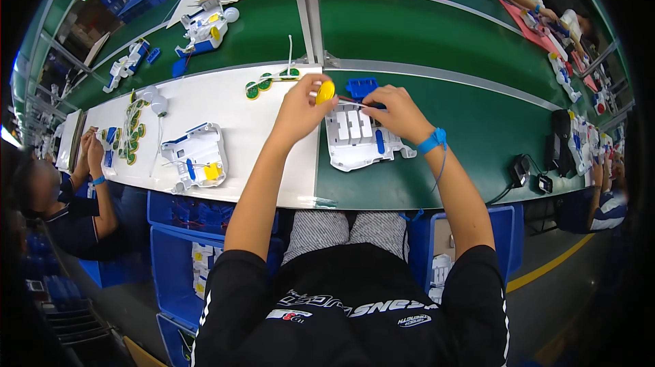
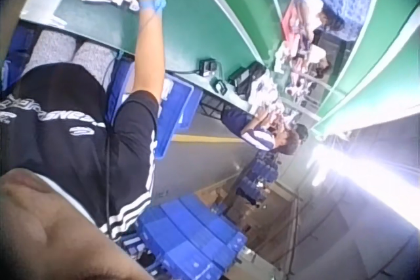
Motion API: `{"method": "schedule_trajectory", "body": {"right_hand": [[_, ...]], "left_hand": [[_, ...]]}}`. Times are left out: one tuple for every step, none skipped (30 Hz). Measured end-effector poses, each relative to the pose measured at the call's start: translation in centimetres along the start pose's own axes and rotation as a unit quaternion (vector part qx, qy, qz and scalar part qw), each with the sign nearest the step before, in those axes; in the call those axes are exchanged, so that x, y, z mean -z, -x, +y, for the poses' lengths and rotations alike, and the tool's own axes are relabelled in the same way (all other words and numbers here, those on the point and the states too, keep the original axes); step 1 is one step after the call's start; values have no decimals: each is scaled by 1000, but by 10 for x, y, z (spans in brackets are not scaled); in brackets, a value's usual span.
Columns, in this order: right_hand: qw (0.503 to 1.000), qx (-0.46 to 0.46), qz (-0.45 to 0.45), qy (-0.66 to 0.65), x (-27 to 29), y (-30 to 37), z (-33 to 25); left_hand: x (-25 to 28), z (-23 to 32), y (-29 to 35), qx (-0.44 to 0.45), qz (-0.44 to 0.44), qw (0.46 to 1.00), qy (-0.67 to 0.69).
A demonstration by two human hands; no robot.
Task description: Assembling electronic lighting components including wiring and casing on a production line.
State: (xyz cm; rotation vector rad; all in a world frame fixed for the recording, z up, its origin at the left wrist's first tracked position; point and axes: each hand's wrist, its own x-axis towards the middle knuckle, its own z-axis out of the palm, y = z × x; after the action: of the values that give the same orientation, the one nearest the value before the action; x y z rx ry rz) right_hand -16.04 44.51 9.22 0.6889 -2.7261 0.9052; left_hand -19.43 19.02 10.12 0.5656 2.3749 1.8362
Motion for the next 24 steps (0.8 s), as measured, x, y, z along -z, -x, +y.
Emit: {"method": "schedule_trajectory", "body": {"right_hand": [[1000, -3, -10, 14, 3, 3, 3], [999, -6, -21, 28, 5, 4, 5], [999, -11, -31, 43, 5, 6, 6], [999, -8, -28, 45, 5, 6, 6], [999, -7, -28, 46, 2, 4, 8], [998, 4, -27, 52, 0, 2, 10], [998, 15, -27, 58, -1, 1, 12], [998, 15, -27, 60, -1, 2, 14], [996, 40, -41, 67, 1, 1, 14], [994, 65, -55, 74, 2, 0, 13], [993, 67, -56, 75, 2, -1, 13], [991, 85, -60, 87, 2, 1, 13], [988, 103, -64, 100, 1, 1, 13], [987, 105, -66, 99, 1, 0, 14], [983, 108, -92, 116, 0, -1, 16], [978, 111, -118, 134, -1, -1, 17], [978, 110, -120, 133, 0, 2, 17], [981, 92, -95, 144, 4, 4, 15], [983, 78, -72, 152, 7, 3, 8], [982, 81, -74, 151, 13, 5, -1], [988, 84, -49, 120, 24, 5, -20], [992, 88, -26, 87, 27, 8, -34], [992, 93, -81, 38, 23, 10, -42], [989, 101, -88, 66, 15, 15, -52]], "left_hand": [[1, -5, 8, 17, 4, 1000, 1], [-1, -15, 12, 43, 19, 999, 1], [-3, -18, 17, 55, 27, 998, -10], [-5, -22, 20, 67, 36, 997, -20], [-8, -25, 22, 80, 49, 995, -19], [-10, -28, 24, 79, 48, 996, -18], [-11, -30, 26, 59, 60, 996, -19], [-13, -33, 29, 39, 71, 996, -20], [-13, -37, 34, 38, 73, 996, -20], [-13, -41, 39, 42, 77, 996, 4], [-14, -46, 44, 47, 81, 995, 27], [-16, -50, 50, 50, 77, 994, 59], [-17, -54, 54, 54, 66, 995, 59], [-18, -58, 56, 58, 54, 995, 60], [-20, -58, 58, 49, 53, 997, 38], [-23, -58, 59, 51, 53, 997, 39], [-25, -58, 59, 38, 67, 997, 12], [-26, -57, 58, 23, 81, 996, -16], [-25, -56, 59, 25, 85, 996, -16], [-24, -56, 60, 20, 90, 994, -56], [-23, -55, 59, 13, 95, 991, -95], [-21, -54, 60, 14, 100, 990, -95], [-18, -54, 61, 21, 98, 991, -92], [-18, -54, 61, 27, 88, 992, -88]]}}
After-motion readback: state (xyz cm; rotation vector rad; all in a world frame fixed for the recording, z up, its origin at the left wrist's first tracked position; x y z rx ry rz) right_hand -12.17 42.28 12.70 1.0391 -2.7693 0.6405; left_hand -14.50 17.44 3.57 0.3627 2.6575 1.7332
